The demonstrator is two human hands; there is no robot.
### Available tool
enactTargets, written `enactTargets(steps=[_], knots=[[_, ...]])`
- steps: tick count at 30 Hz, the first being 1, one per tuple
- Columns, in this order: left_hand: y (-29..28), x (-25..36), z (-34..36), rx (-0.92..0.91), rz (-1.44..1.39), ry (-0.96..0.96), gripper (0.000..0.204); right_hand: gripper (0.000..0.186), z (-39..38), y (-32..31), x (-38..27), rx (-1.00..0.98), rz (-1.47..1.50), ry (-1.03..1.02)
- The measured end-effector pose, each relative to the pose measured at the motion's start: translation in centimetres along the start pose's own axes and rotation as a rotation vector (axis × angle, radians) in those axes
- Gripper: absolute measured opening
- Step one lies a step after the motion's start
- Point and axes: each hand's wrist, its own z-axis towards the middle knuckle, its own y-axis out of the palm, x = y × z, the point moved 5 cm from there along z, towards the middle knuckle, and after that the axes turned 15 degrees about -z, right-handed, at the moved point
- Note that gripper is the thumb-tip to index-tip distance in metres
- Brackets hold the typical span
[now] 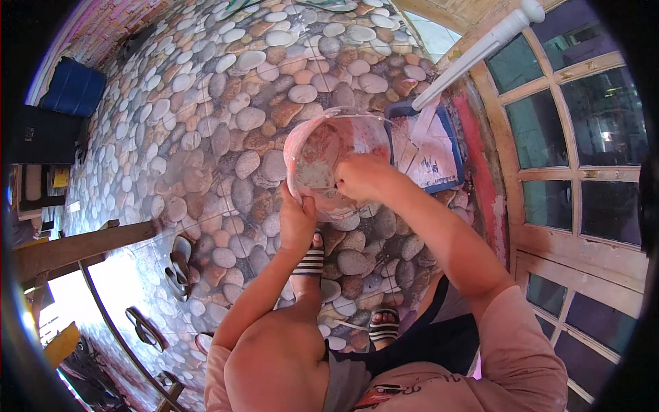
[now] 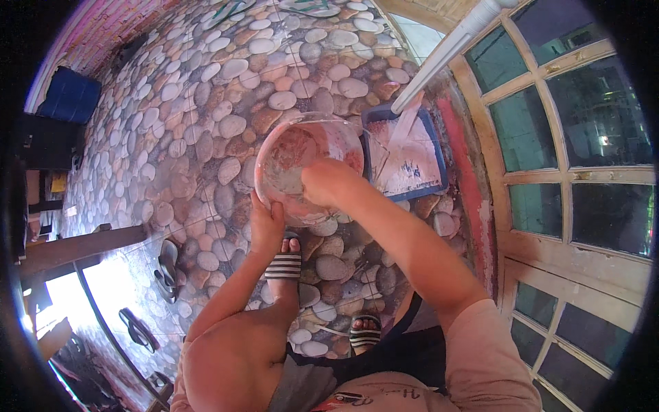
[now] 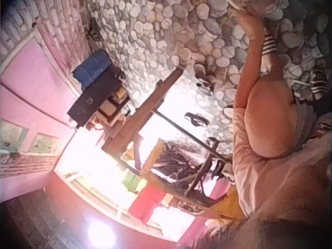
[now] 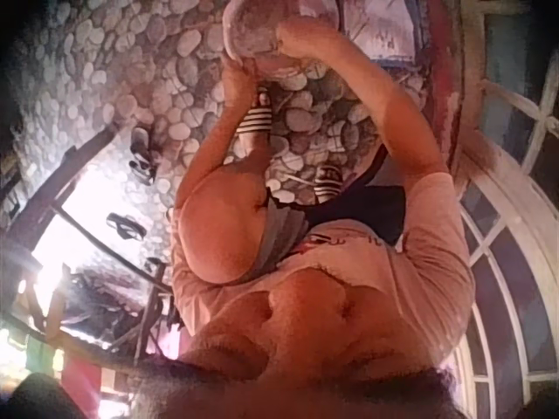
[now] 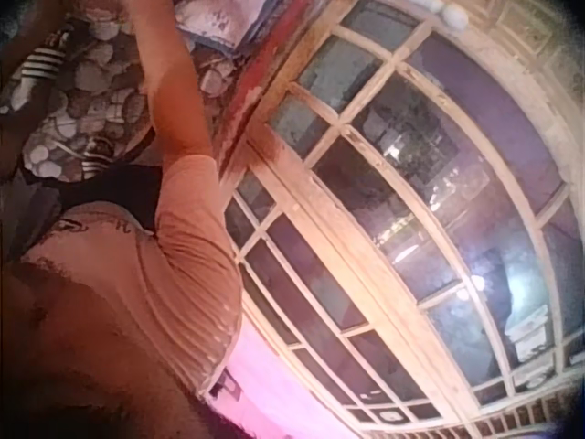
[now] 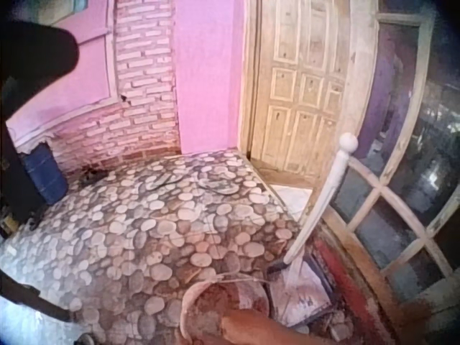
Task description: The person applies plaster to the base of a wall using a putty knife, taking material from a bucket and spreading it along the joint where the wall meets the floor.
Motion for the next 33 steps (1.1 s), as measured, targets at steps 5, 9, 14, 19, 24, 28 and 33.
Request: enactTargets(steps=[5,9,14,19,24,28,33], knots=[[-0.2,0.8,-0.2,0.031,0.016,0.081,0.05,0.026,0.7,-1.1,3.1,-0.063,0.163,-0.092],[0.3,0.7,0.1,0.002,0.024,-0.025,0.051,0.028,-1.9,-0.3,6.2,-0.154,0.598,0.143],[-0.6,-2.3,0.5,0.023,0.0,0.045,0.053,0.026,-5.4,3.1,6.2,-0.165,1.015,0.338],[-0.5,-0.2,0.6,0.029,-0.118,0.107,0.052,0.025,-9.4,4.6,5.4,-0.084,1.315,0.369],[0.3,-0.5,0.9,0.059,-0.125,0.121,0.051,0.028,-14.6,3.6,5.7,-0.029,1.593,0.316],[-1.7,-2.6,1.9,0.072,-0.129,0.137,0.048,0.032,-19.8,2.5,6.7,0.006,1.701,0.337],[-2.0,-2.8,1.9,0.082,-0.171,0.083,0.045,0.031,-29.6,2.6,10.0,0.185,1.729,0.621]])
